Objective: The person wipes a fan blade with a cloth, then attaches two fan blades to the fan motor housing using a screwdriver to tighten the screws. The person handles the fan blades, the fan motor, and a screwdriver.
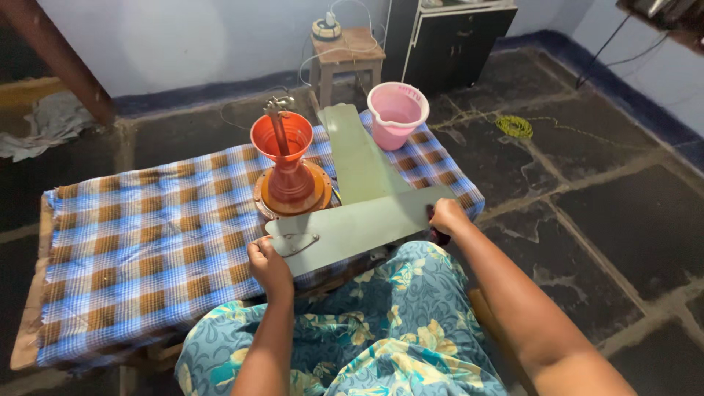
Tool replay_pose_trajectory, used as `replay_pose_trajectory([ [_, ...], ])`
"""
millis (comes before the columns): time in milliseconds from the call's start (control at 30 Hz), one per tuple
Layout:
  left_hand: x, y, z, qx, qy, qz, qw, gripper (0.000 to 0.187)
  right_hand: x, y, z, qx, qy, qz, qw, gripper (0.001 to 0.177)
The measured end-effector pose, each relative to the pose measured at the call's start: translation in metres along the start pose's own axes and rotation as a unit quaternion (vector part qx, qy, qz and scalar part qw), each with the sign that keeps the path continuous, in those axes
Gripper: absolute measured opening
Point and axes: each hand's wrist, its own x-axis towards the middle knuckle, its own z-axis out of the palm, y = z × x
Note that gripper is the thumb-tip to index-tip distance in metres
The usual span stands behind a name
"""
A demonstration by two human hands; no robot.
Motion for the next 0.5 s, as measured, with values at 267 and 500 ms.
replay_pose_trajectory([
  [267, 0.004, 0.015, -0.011, -0.062, -0.014, 0.014, 0.998, 0.025, 0.032, -0.061, -0.161, 0.198, 0.239, -0.207, 0.928, 0.031],
  [500, 0.004, 0.031, -0.018, -0.096, -0.031, 0.002, 0.995, 0.027, 0.064, -0.114, -0.234, 0.266, 0.398, -0.183, 0.859, 0.022],
])
